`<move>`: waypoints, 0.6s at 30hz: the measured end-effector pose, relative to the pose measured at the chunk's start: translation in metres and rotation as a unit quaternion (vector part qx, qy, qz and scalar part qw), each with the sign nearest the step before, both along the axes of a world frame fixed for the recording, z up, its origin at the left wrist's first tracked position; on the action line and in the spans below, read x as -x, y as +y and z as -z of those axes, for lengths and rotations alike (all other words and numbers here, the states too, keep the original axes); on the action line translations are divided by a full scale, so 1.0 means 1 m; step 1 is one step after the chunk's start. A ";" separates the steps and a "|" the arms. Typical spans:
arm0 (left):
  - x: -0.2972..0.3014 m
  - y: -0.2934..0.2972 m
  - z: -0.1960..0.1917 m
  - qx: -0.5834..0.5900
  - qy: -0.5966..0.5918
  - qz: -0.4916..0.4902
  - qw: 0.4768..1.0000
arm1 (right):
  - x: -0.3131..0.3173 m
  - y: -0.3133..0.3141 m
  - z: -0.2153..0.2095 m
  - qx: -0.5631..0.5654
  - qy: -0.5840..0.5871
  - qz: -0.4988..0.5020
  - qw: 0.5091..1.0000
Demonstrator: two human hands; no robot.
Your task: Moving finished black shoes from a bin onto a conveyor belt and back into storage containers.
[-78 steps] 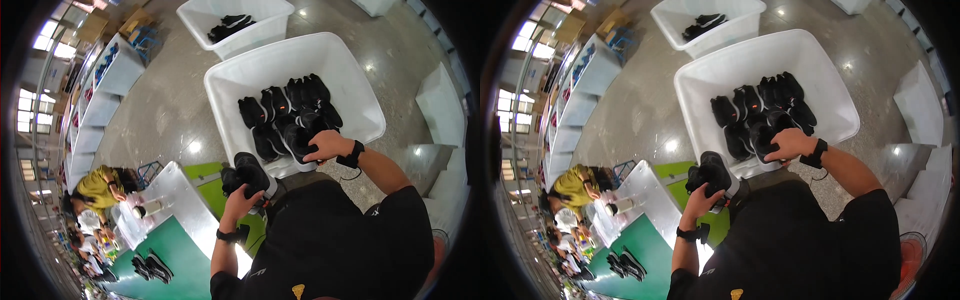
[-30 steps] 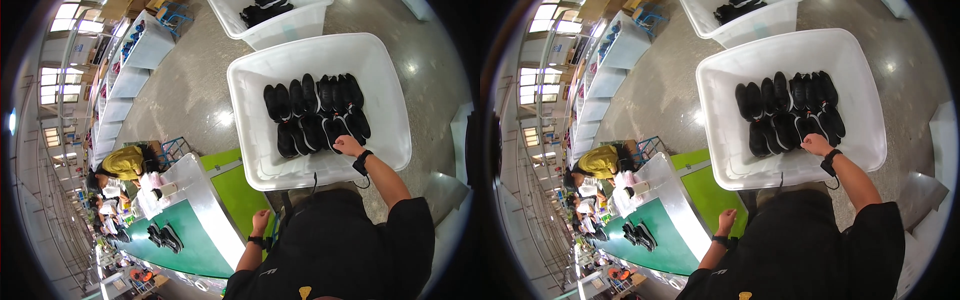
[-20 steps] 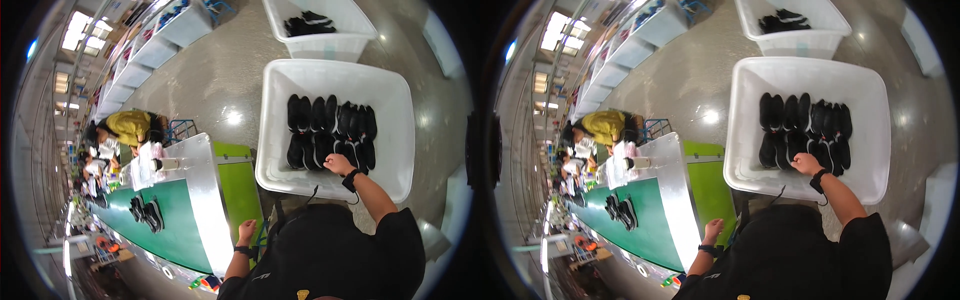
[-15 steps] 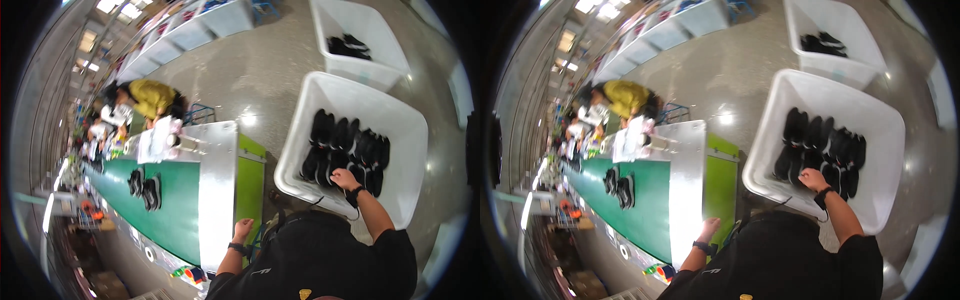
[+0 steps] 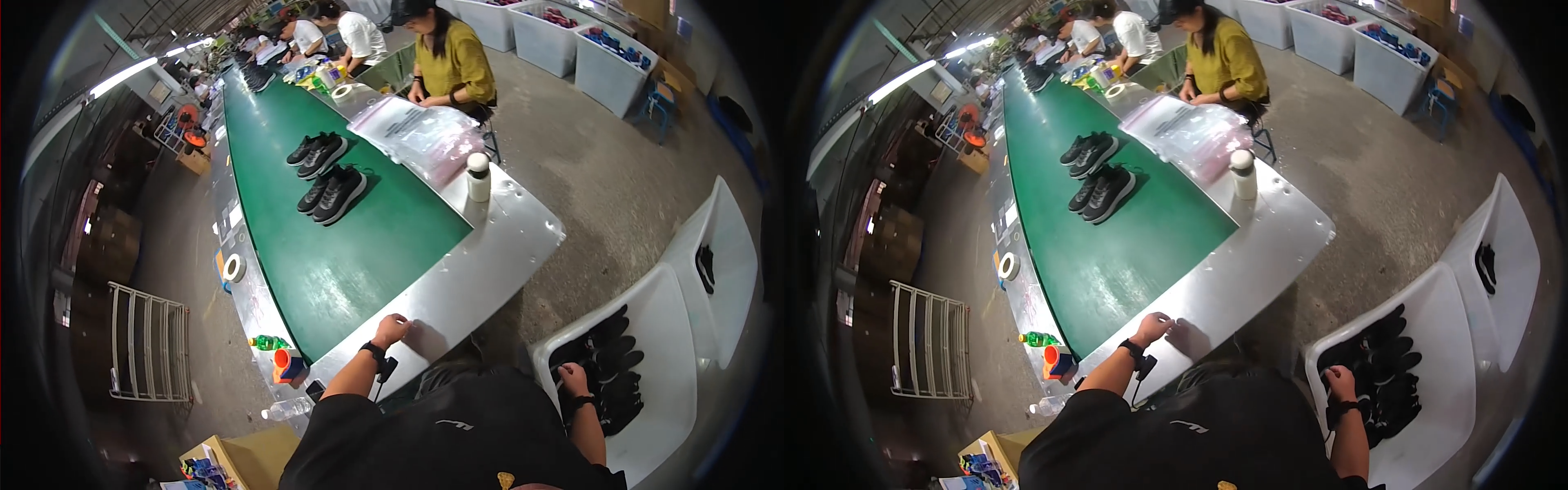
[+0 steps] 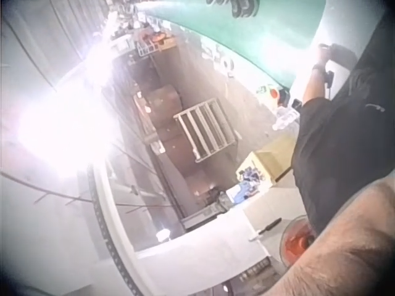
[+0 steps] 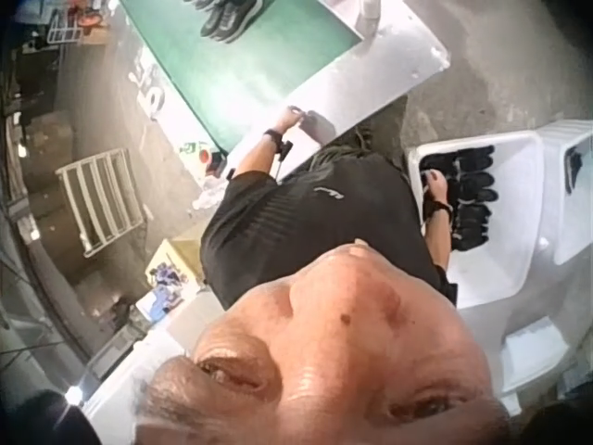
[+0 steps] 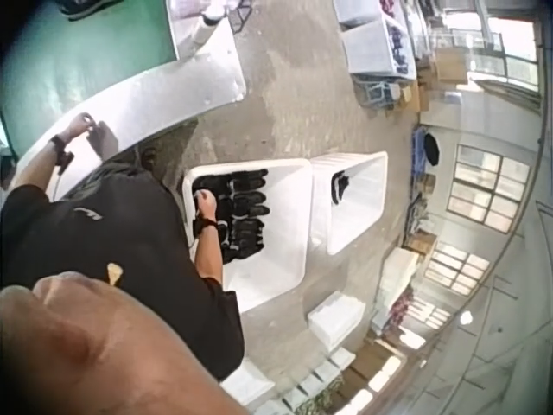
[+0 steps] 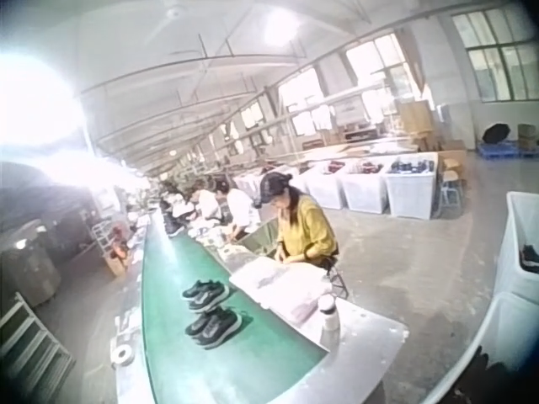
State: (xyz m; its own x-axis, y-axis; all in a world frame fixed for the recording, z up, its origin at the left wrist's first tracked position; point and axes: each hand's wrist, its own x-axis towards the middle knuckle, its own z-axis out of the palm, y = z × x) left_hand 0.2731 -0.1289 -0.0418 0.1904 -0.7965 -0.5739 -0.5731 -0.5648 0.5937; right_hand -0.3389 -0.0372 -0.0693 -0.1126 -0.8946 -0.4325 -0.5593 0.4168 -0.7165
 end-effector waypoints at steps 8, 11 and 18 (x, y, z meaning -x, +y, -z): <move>-0.035 0.017 0.050 0.022 0.100 -0.221 0.970 | -0.003 -0.050 0.030 -0.008 0.033 -0.045 0.998; -0.015 0.014 0.035 0.045 0.062 -0.262 0.962 | -0.005 -0.062 0.031 -0.006 0.012 -0.010 1.000; -0.029 0.021 0.032 0.063 0.140 -0.275 0.949 | -0.046 -0.093 0.025 -0.074 0.036 -0.027 0.996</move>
